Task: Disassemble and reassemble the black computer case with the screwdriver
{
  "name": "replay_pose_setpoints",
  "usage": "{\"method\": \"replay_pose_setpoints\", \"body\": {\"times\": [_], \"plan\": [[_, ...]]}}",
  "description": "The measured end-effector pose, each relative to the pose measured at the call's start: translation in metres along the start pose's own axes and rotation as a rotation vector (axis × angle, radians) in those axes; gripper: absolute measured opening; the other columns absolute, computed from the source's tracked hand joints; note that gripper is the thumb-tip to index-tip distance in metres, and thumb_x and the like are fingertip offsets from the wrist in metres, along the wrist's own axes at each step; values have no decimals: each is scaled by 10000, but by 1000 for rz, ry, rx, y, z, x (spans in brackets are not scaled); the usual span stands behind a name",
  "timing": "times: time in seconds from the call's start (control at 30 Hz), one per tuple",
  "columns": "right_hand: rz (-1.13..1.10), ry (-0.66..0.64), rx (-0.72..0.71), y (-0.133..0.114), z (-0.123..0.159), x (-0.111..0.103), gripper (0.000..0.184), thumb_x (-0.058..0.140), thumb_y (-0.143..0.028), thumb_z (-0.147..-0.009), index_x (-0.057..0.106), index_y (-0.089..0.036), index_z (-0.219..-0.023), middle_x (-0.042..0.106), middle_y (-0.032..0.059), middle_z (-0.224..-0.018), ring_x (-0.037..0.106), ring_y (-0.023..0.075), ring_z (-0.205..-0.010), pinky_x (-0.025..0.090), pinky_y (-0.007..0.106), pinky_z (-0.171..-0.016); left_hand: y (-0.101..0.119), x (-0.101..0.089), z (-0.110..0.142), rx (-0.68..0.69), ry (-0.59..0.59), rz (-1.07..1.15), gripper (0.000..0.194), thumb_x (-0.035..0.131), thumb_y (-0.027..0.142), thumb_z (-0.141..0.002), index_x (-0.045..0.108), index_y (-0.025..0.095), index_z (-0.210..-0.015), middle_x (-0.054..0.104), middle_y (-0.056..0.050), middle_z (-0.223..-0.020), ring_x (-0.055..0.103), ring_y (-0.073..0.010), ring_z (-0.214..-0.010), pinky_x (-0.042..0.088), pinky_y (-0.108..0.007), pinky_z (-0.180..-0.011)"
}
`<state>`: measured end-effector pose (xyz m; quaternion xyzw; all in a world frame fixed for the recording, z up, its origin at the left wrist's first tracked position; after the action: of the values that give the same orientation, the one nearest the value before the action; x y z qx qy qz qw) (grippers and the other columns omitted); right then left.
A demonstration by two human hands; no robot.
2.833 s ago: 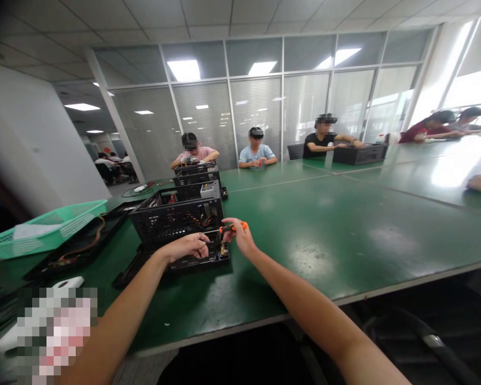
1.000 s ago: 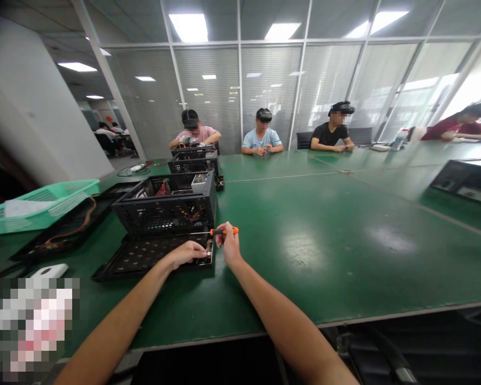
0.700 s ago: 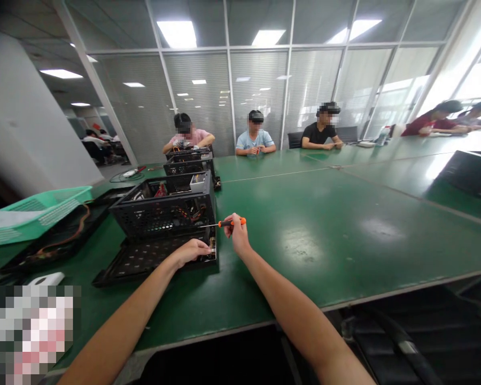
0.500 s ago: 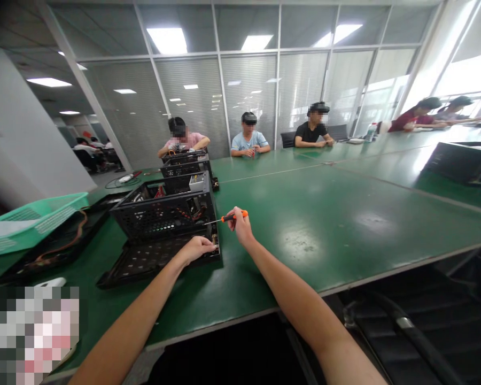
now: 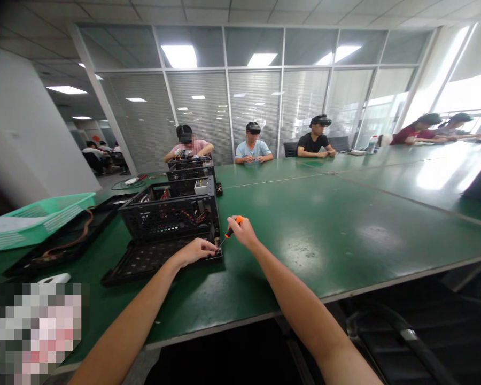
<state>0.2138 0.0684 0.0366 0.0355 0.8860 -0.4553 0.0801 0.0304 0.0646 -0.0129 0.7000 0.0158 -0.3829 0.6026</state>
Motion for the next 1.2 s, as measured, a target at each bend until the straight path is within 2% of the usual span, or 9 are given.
{"method": "replay_pose_setpoints", "body": {"times": [0.23,0.5,0.67,0.93,1.2], "plan": [[118,-33,-43,-6,2,1,394,426,-423,-828,521,-164,-546,420,-38,-457,379,81,-435,303,205,-458,6,-1,-1,75,20,-186,285,623,296,-694,693,118,-905,550,19,-590,422,-90,-547,303,-205,-525],[187,-45,-58,-15,4,3,372,438,-409,-819,515,-165,-549,429,-43,-462,370,79,-444,304,208,-479,6,0,2,51,37,-210,293,608,298,-708,686,120,-927,643,-31,-725,525,-133,-653,385,-227,-609],[194,-4,-69,-15,3,0,396,426,-427,-825,509,-171,-534,432,-39,-458,371,83,-439,306,213,-477,11,0,4,109,49,-236,253,594,293,-717,689,131,-887,654,-38,-778,546,-140,-692,398,-234,-650],[193,-18,-61,-16,4,1,397,434,-440,-824,510,-168,-545,415,-41,-450,356,79,-438,296,207,-468,18,0,5,136,57,-315,206,573,256,-744,680,141,-877,611,-18,-715,524,-135,-687,392,-229,-666],[182,-13,-63,-16,4,2,404,427,-439,-832,504,-167,-543,428,-40,-468,365,78,-444,304,208,-480,16,0,5,139,63,-278,216,569,255,-746,674,130,-888,616,-27,-748,529,-137,-708,396,-230,-675]]}}
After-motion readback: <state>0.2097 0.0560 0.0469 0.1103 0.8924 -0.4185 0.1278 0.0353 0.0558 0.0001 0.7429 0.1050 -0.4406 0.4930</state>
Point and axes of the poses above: each hand's wrist, its own z-axis away from the middle knuckle, its own x-axis out of the palm, y = z × x, the point moved 4 cm from there along -z, towards the middle knuckle
